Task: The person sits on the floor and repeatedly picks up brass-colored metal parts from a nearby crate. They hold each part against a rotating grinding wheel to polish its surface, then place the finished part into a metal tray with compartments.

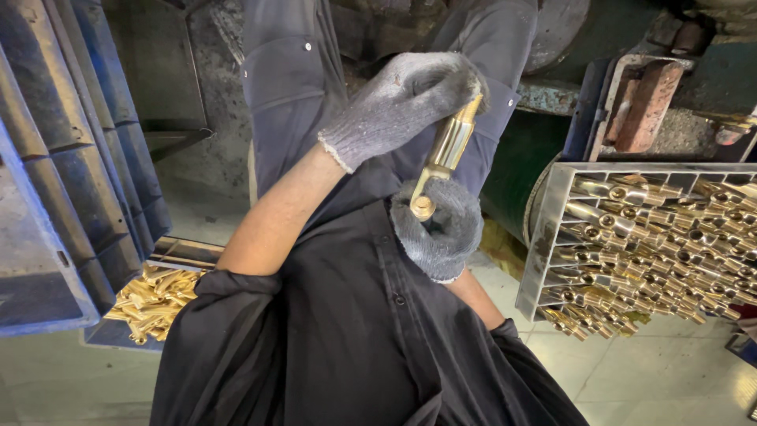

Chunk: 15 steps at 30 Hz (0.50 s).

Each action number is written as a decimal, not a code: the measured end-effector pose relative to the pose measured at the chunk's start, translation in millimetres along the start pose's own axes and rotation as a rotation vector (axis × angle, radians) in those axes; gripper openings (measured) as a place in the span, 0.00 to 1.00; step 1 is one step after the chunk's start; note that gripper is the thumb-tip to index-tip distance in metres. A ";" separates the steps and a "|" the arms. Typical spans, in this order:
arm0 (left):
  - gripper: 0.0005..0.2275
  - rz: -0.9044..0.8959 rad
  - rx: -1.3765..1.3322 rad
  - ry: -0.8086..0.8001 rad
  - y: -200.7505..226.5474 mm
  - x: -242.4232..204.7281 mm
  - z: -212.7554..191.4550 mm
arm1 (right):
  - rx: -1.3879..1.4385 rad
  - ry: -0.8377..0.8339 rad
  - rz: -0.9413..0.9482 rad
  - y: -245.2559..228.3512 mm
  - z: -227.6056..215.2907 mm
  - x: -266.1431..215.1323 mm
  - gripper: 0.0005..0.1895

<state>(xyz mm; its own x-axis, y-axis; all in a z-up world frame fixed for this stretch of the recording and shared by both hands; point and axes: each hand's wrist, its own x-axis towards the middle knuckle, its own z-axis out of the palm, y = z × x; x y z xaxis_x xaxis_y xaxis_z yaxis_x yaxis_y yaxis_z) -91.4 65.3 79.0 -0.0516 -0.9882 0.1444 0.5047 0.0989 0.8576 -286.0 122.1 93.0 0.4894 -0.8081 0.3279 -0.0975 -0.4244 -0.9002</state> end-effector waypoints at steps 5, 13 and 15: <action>0.20 0.026 0.033 0.025 -4.0 0.7 0.1 | -0.172 -0.032 -0.086 -6.4 -3.7 8.9 0.25; 0.20 -0.010 0.004 0.020 0.4 -0.6 1.6 | -0.085 -0.052 -0.041 -6.4 -4.2 10.9 0.24; 0.20 0.014 -0.001 0.016 0.5 -1.1 1.0 | -0.057 -0.063 -0.064 -5.4 -4.0 11.4 0.25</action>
<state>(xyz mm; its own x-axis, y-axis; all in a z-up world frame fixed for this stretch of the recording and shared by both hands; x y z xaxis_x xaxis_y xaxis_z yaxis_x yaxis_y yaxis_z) -91.9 66.6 79.8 -0.0307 -0.9885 0.1484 0.5064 0.1126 0.8549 -283.4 113.6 102.7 0.5498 -0.7517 0.3642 -0.1123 -0.4987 -0.8595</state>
